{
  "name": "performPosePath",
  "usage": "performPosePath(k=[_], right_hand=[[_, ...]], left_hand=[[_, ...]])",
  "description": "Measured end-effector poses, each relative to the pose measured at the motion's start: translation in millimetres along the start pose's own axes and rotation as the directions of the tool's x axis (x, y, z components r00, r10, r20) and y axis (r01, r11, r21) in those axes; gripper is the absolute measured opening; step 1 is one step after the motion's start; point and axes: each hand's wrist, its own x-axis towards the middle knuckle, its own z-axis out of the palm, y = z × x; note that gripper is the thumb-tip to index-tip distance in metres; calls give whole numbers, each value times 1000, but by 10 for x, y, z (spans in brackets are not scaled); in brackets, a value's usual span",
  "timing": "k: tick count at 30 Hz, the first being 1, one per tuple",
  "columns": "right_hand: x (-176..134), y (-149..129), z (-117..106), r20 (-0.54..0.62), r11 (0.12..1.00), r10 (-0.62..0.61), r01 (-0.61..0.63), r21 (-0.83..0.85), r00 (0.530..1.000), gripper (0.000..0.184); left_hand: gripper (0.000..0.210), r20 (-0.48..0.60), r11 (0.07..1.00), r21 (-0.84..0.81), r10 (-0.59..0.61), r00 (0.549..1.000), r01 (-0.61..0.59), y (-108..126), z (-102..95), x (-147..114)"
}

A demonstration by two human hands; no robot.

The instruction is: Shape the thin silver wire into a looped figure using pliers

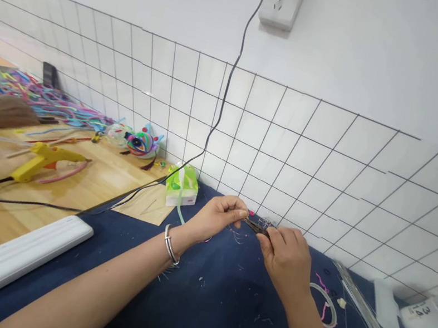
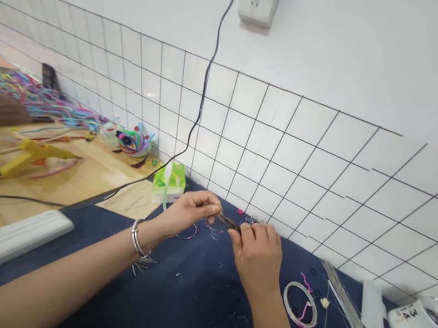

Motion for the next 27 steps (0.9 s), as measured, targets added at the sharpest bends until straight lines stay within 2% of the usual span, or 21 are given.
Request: performPosePath(k=[2,5,7,9,11,15,18,23,27], right_hand=[[2,27,10,15,997,28,-29,73,1000,25],[5,53,25,63,949,132,-145,279,989,28],[5,40,38,137,862,244,-280,422,960,29],[1,0,57,221,753,329,-397,525,918,26],[-3,-48,81,275,674,343,-439,594,898,25],[-5,-98,113,316,585,315,-445,678,895,19],[-1,-87,109,332,583,296,-445,680,895,16],[1,-69,123,290,664,273,-397,633,917,11],[-3,-73,149,267,704,243,-359,612,933,9]], left_hand=[[17,4,1000,-17,16,1000,-16,7,-14,8],[17,-68,999,-16,33,997,-34,-12,-19,23],[17,-100,999,-28,22,995,-25,-46,13,22],[17,-69,999,-42,0,998,-3,-88,76,6],[16,-38,999,-50,-21,999,19,-130,156,-21],[18,1,997,-63,-41,999,41,-187,266,-67],[18,51,997,-65,-37,998,40,-195,257,-66],[15,150,999,3,-51,987,51,-150,136,-23],[10,153,997,66,-52,987,42,-110,65,11]])
